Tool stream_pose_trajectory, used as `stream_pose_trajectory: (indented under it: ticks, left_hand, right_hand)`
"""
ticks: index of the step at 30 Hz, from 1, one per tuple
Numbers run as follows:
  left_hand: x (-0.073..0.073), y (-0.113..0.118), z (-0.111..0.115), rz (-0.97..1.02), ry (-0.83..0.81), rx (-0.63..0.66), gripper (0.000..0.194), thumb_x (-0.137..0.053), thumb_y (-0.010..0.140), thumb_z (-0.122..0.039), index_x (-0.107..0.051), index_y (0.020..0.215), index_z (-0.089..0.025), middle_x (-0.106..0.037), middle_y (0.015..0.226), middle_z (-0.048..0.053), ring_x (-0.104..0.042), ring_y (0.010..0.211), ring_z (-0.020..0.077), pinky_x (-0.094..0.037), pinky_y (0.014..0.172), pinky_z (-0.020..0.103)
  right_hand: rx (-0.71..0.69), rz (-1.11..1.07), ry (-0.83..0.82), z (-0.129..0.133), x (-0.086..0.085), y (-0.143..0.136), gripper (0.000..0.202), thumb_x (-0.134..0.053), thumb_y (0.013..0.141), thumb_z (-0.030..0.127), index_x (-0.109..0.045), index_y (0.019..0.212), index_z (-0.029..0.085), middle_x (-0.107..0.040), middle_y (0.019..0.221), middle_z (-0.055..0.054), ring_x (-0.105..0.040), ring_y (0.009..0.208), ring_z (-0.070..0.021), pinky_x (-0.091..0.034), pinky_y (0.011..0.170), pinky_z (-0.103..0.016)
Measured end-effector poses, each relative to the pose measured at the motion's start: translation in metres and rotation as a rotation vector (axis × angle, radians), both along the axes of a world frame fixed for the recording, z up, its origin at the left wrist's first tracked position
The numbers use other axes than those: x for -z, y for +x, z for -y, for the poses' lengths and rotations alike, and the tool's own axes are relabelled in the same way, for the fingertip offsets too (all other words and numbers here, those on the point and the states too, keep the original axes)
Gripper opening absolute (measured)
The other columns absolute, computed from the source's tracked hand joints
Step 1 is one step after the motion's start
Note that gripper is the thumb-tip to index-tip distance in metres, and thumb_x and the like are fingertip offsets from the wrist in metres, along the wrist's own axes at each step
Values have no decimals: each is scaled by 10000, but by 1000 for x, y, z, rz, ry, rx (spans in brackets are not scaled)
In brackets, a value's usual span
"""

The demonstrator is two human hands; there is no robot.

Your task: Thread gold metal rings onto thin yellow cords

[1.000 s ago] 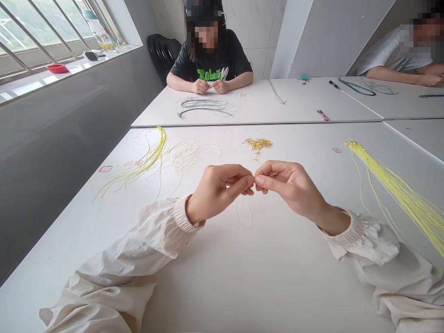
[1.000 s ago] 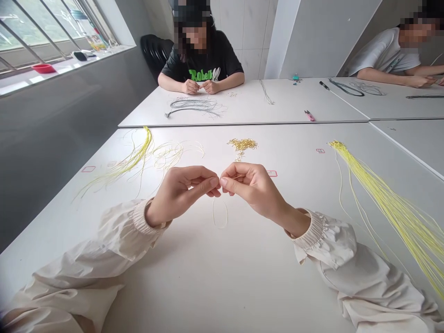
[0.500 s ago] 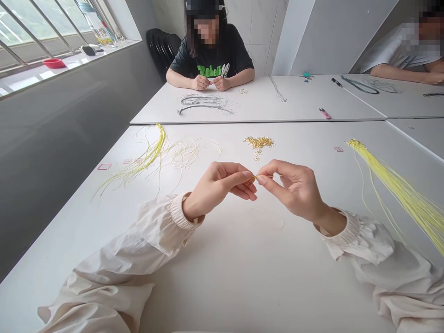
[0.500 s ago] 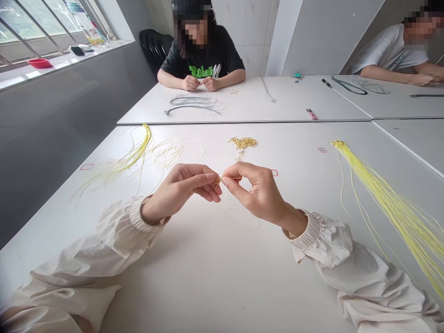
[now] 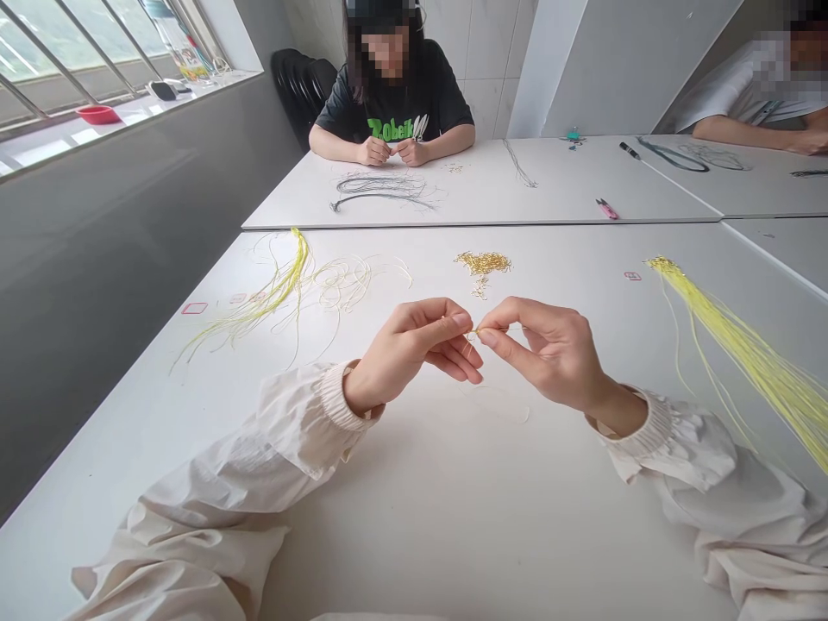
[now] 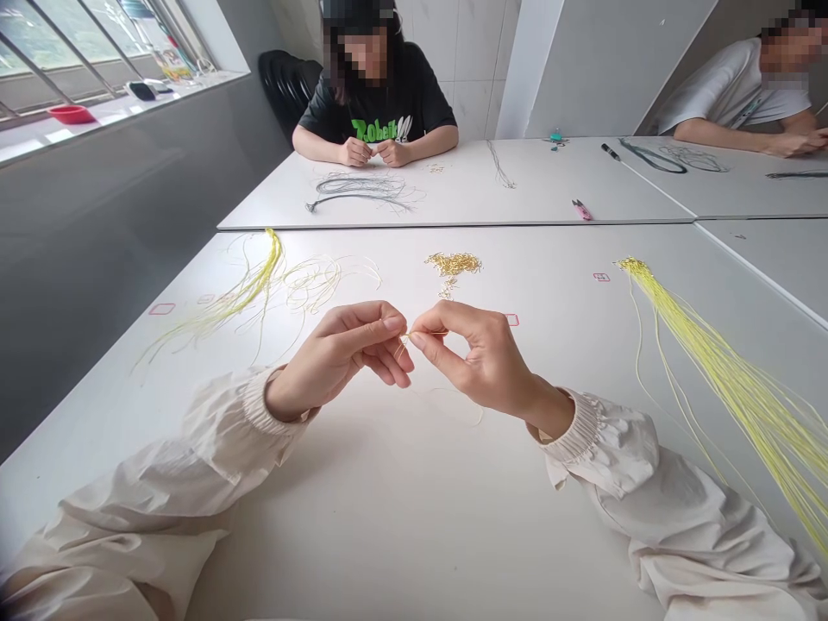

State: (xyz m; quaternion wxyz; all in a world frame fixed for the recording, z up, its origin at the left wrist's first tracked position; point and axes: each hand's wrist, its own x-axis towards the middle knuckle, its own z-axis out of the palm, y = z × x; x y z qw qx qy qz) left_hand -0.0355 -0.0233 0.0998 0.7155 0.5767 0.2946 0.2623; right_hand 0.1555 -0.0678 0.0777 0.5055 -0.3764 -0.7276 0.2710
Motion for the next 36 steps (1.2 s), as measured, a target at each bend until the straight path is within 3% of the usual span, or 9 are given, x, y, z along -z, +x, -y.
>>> stream_pose_trajectory:
  ticks: [14,24,33,36]
  left_hand:
    - [-6,1,6,-80,83,-49,212,-635,912,-303,-644,809,-118,-725,760,72,-743,684,189,-605,634,226]
    - [-7,2,10,-90,64,-106,255,-613,924,-352,-635,826,-118,-715,702,66,-736,628,197,-607,587,232]
    - [-1,0,9,-85,205,-100,236,-724,844,-331,-718,800,-100,-722,726,77,-741,663,196,-620,606,221]
    - [-1,-1,9,-64,214,-107,227,-721,846,-324,-727,780,-106,-713,688,64,-730,612,185,-611,561,217]
  right_hand:
    - [13,89,170,-3,2,3,145,-576,880,62,-612,819,188,-627,737,-10,-561,671,-128,-466,627,-294]
    - [19,148,313,-6,5,3,180,-557,854,11,-575,791,178,-601,701,-17,-526,650,-128,-457,629,-301]
    - [41,238,478,-9,7,4,201,-568,846,-5,-580,812,193,-602,675,-9,-509,621,-134,-430,619,-322]
    - [25,206,427,-8,7,5,198,-575,855,6,-603,836,201,-621,704,-8,-538,647,-139,-447,633,-325]
